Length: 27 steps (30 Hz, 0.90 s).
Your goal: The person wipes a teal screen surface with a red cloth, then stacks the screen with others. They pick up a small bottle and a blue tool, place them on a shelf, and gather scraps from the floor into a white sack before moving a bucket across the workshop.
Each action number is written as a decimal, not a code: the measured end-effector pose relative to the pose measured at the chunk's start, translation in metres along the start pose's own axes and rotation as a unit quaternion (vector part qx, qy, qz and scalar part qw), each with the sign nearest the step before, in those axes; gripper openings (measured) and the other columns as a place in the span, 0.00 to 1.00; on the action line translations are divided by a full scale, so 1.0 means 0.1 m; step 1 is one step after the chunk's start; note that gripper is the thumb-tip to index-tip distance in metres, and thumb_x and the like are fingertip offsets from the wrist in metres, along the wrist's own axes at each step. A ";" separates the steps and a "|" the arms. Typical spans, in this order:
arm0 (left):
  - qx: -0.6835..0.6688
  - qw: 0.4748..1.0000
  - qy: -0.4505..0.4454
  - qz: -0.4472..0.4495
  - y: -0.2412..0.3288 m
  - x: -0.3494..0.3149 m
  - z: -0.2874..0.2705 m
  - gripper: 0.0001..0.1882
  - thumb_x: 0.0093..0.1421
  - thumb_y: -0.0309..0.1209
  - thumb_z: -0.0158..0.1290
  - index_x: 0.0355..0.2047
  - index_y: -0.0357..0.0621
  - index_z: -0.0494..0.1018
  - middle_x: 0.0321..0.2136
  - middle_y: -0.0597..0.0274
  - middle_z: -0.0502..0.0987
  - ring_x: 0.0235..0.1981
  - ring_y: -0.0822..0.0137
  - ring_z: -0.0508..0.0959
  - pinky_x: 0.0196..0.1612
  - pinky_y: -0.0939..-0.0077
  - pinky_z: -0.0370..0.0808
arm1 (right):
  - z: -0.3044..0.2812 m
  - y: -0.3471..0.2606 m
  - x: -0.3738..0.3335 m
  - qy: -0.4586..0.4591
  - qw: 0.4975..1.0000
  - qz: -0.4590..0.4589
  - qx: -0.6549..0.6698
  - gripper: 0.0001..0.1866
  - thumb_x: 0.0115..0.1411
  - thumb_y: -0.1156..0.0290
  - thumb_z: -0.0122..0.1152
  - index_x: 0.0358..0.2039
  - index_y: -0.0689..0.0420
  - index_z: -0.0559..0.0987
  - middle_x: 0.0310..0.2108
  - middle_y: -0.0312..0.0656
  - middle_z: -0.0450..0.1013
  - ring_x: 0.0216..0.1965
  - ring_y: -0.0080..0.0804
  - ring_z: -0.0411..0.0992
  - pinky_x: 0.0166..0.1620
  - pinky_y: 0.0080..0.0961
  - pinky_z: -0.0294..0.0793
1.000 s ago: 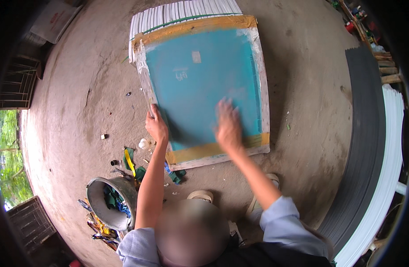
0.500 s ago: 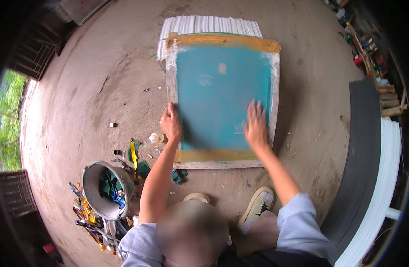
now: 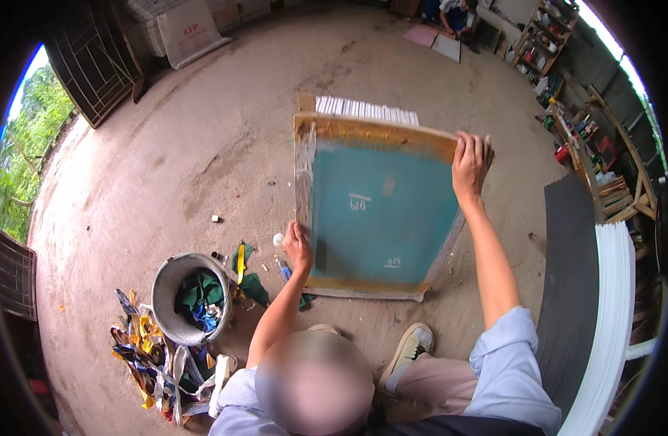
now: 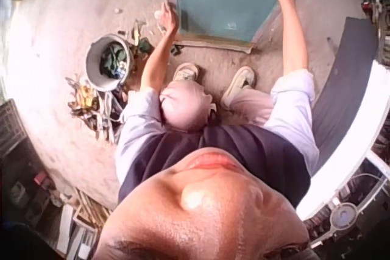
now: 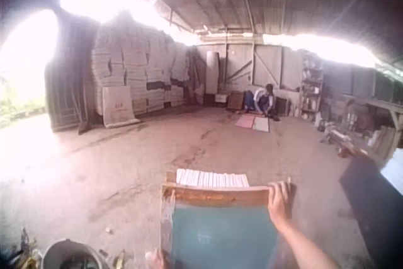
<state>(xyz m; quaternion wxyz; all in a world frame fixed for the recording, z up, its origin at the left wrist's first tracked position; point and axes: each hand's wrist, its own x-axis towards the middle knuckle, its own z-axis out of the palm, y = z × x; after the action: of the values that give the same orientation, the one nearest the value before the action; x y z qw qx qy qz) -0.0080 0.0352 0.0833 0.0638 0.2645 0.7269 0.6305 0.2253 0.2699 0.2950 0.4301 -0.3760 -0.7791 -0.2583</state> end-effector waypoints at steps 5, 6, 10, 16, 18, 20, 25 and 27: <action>-0.038 0.994 -0.050 0.091 0.27 0.13 -0.19 0.21 0.63 0.46 0.40 0.40 0.39 0.65 0.24 0.50 0.69 0.26 0.61 0.72 0.30 0.67 0.66 | -0.59 -0.08 -0.12 -0.054 0.996 0.009 0.069 0.12 0.62 0.70 0.46 0.45 0.58 0.71 0.40 0.44 0.69 0.47 0.43 0.66 0.59 0.44 0.60; -0.088 0.990 -0.041 0.105 0.47 0.26 -0.20 0.21 0.64 0.46 0.40 0.43 0.39 0.64 0.25 0.51 0.70 0.27 0.62 0.72 0.31 0.67 0.67 | -0.71 -0.13 -0.12 -0.061 0.995 0.007 0.073 0.12 0.62 0.72 0.46 0.45 0.59 0.71 0.41 0.45 0.69 0.47 0.44 0.66 0.59 0.44 0.60; -0.189 0.968 -0.035 0.160 1.63 0.71 -0.31 0.24 0.64 0.47 0.39 0.50 0.38 0.63 0.32 0.57 0.74 0.31 0.67 0.71 0.36 0.72 0.68 | -1.16 -0.15 -0.22 -0.078 0.994 0.011 0.078 0.19 0.55 0.83 0.47 0.48 0.60 0.69 0.45 0.47 0.68 0.51 0.45 0.65 0.59 0.43 0.61; -0.181 0.978 -0.085 0.064 2.23 0.90 -0.43 0.23 0.64 0.45 0.42 0.39 0.33 0.71 0.31 0.57 0.75 0.32 0.69 0.70 0.37 0.73 0.68 | -1.84 0.08 -0.02 -0.182 0.957 0.036 0.223 0.18 0.55 0.86 0.43 0.45 0.61 0.74 0.42 0.48 0.73 0.50 0.44 0.68 0.53 0.38 0.68; -0.161 0.980 -0.028 0.112 2.14 0.93 -0.47 0.20 0.64 0.41 0.42 0.36 0.32 0.71 0.28 0.55 0.74 0.30 0.68 0.70 0.37 0.72 0.68 | -1.89 0.14 0.07 -0.154 0.949 0.100 0.255 0.14 0.54 0.84 0.48 0.39 0.60 0.78 0.37 0.46 0.76 0.47 0.41 0.70 0.48 0.34 0.72; -0.140 0.982 -0.032 0.120 2.14 0.89 -0.44 0.20 0.64 0.41 0.41 0.36 0.32 0.70 0.27 0.52 0.74 0.29 0.67 0.71 0.36 0.71 0.68 | -1.92 0.30 0.10 -0.101 0.978 0.069 0.169 0.13 0.53 0.83 0.50 0.37 0.60 0.79 0.36 0.46 0.76 0.46 0.39 0.71 0.45 0.33 0.72; -0.080 0.976 0.024 0.202 2.09 0.89 -0.37 0.19 0.63 0.40 0.41 0.34 0.32 0.69 0.25 0.48 0.73 0.26 0.63 0.71 0.34 0.69 0.68 | -1.74 0.30 0.13 -0.099 0.985 0.040 0.132 0.10 0.48 0.86 0.53 0.30 0.61 0.80 0.32 0.44 0.73 0.39 0.38 0.69 0.42 0.32 0.72; -0.105 0.983 0.008 0.152 2.15 0.85 -0.30 0.19 0.63 0.40 0.40 0.34 0.32 0.69 0.24 0.47 0.73 0.25 0.60 0.70 0.34 0.69 0.68 | -1.71 0.38 0.11 -0.178 0.964 0.057 0.188 0.10 0.52 0.84 0.49 0.31 0.63 0.79 0.35 0.45 0.74 0.41 0.38 0.70 0.44 0.33 0.72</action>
<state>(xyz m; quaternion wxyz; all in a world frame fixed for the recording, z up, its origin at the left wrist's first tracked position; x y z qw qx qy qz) -0.0282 0.0621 0.3137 -0.0114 0.3584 0.6084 0.7080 0.3331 0.1720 0.3919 0.3609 -0.3723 -0.8550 -0.0114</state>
